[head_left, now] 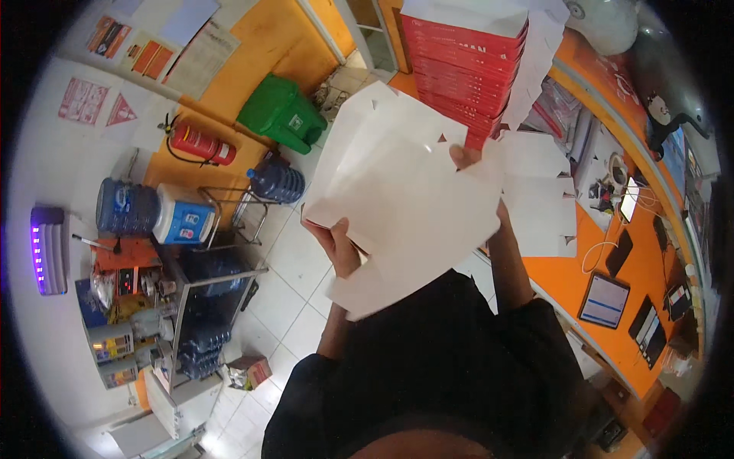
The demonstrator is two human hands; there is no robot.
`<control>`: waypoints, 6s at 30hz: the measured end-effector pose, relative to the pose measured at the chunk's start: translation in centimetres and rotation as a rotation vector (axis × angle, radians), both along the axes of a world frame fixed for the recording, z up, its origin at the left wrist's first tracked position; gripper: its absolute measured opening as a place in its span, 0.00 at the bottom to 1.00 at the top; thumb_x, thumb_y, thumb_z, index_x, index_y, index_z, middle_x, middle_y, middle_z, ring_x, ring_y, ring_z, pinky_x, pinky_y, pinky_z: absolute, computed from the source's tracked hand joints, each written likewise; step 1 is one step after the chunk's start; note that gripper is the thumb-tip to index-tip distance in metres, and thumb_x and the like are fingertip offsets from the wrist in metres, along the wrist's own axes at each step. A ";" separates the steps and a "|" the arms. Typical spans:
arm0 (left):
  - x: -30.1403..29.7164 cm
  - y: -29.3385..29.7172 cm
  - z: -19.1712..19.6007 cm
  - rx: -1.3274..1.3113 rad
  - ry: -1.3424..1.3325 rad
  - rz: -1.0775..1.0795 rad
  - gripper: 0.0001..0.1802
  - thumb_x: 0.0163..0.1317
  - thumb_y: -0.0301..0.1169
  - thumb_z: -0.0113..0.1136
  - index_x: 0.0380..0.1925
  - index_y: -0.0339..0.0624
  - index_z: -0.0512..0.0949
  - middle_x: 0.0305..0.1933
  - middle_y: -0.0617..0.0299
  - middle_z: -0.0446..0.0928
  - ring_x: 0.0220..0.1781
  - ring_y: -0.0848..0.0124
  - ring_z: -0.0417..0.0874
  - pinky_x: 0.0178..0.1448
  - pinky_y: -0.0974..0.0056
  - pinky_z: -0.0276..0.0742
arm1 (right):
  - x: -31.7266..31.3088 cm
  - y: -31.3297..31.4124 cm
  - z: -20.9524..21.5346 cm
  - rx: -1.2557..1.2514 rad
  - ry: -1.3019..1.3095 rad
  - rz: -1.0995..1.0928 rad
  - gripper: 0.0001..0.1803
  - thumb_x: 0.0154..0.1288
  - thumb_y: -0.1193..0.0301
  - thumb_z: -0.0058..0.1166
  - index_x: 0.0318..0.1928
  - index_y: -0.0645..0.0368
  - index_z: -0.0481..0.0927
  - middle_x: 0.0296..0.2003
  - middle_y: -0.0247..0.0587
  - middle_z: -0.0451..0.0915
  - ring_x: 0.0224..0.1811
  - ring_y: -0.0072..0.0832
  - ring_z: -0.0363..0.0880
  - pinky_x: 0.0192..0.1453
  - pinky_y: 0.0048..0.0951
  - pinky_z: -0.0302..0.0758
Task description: The person assembles multiple red and white cardboard boxes by folding and stacking them on an orange counter. Later, the person puts on a disposable glove, retrieves cooked chicken from a heated display, and cuts it into pieces on a cutting board using a knife.
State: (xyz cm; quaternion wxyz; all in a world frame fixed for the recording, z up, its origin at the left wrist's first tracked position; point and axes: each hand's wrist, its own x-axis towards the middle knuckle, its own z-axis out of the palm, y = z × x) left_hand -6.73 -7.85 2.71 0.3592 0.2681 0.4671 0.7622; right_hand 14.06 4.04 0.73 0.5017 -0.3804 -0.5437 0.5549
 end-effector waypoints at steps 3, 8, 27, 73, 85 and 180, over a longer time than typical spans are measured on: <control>-5.0 2.4 3.3 -0.793 0.908 -0.635 0.31 0.71 0.43 0.45 0.67 0.43 0.52 0.59 0.50 0.71 0.59 0.63 0.71 0.58 0.62 0.68 | -1.4 -2.0 5.2 -0.228 -0.342 -0.252 0.23 0.70 0.60 0.46 0.55 0.67 0.74 0.53 0.49 0.76 0.57 0.33 0.74 0.60 0.34 0.69; -5.5 5.9 5.5 -0.354 -0.482 -0.606 0.34 0.71 0.58 0.34 0.59 0.40 0.67 0.51 0.52 0.78 0.49 0.64 0.80 0.52 0.58 0.76 | -8.8 -4.0 3.9 1.183 -0.745 -0.050 0.22 0.60 0.70 0.49 0.54 0.69 0.74 0.56 0.57 0.74 0.61 0.48 0.71 0.66 0.46 0.66; -15.6 10.0 3.7 -0.013 0.310 -0.761 0.16 0.71 0.40 0.52 0.36 0.35 0.76 0.27 0.64 0.78 0.25 0.80 0.78 0.31 0.72 0.76 | -22.8 -6.9 7.6 0.678 -1.276 -0.562 0.20 0.56 0.74 0.54 0.51 0.65 0.76 0.56 0.47 0.75 0.61 0.41 0.73 0.63 0.50 0.68; -4.2 12.9 8.7 0.534 0.863 -0.295 0.33 0.28 0.38 0.81 0.38 0.49 0.73 0.56 0.41 0.64 0.62 0.43 0.61 0.61 0.45 0.64 | -12.0 -3.5 16.2 0.622 -0.729 -0.486 0.24 0.57 0.72 0.63 0.53 0.66 0.74 0.41 0.52 0.78 0.39 0.38 0.77 0.47 0.30 0.72; -6.4 30.4 14.0 0.814 0.676 -1.040 0.52 0.37 0.54 0.76 0.59 0.38 0.65 0.64 0.46 0.65 0.64 0.49 0.69 0.66 0.52 0.63 | -14.6 1.2 31.3 0.372 -1.069 -0.553 0.21 0.58 0.78 0.62 0.52 0.67 0.76 0.43 0.47 0.82 0.43 0.29 0.82 0.48 0.31 0.78; 22.7 -59.1 -32.7 0.193 1.791 -2.781 0.21 0.57 0.41 0.62 0.42 0.35 0.76 0.25 0.55 0.77 0.22 0.65 0.78 0.24 0.61 0.71 | -45.2 -116.2 -36.1 -1.728 0.545 -2.539 0.15 0.57 0.61 0.55 0.38 0.59 0.79 0.37 0.54 0.82 0.42 0.52 0.80 0.47 0.48 0.76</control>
